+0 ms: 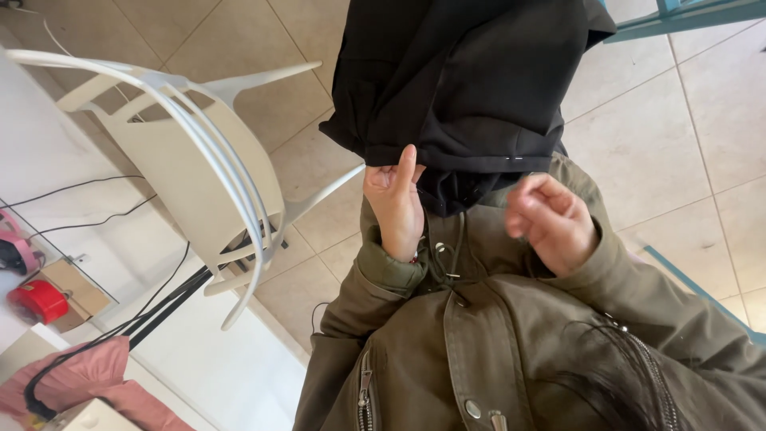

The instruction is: The recorder is using straight pins to secure the hem of a black garment in preparation for sewing.

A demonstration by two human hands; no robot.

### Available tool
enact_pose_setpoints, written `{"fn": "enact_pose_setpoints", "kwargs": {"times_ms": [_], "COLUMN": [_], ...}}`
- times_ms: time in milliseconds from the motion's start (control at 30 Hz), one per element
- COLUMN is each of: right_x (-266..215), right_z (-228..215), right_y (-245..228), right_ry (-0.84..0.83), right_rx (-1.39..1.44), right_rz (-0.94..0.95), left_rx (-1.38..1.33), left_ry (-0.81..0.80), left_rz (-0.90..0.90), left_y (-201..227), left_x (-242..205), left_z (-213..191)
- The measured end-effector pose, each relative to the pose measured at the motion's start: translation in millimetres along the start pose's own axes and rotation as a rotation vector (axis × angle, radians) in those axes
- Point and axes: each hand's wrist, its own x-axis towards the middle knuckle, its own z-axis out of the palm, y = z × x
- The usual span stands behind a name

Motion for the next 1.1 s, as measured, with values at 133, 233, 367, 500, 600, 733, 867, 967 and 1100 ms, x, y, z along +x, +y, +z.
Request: {"fn": "enact_pose_setpoints", "kwargs": {"times_ms": [133, 233, 367, 500, 600, 733, 867, 967, 1100], "right_x": [72.0, 107.4, 115.8, 118.8, 118.5, 118.9, 119.1, 117.9, 117.8], "right_z": [168.3, 183.2, 177.0, 177.8, 179.9, 176.4, 172.6, 173.6, 174.2], "right_y": [-60.1, -49.0, -38.8, -38.9, -40.5, -40.5, -39.6, -41.1, -42.4], "right_ry": [-0.152, -0.100, -0.097, -0.070, -0.075, -0.076, -0.075, -0.074, -0.092], "right_rx": [-1.424, -1.639, -1.583, -1.537, -1.502, -1.514, -1.521, -1.540, -1.544], "right_rz": [-0.508, -0.796, -0.650, -0.585, -0.574, -0.566, -0.585, -0.603, -0.628], "left_rx": [-0.058, -0.071, -0.093, -0.119, -0.228, -0.182, 0.050, -0.045, -0.204], "left_ry": [-0.004, -0.019, -0.073, -0.086, -0.045, -0.128, -0.109, -0.097, -0.083], "left_rz": [-0.038, -0.064, -0.109, -0.147, -0.219, -0.142, -0.081, -0.091, -0.125], "left_y": [15.6, 25.8, 27.1, 22.5, 54.3, 26.8, 25.1, 20.1, 21.6], "left_x": [-6.6, 0.0, -3.8, -2.9, -2.6, -6.8, -4.5, -5.6, -6.3], "left_z": [13.2, 18.5, 9.0, -1.3, 27.4, 2.8, 6.2, 1.1, -3.5]}}
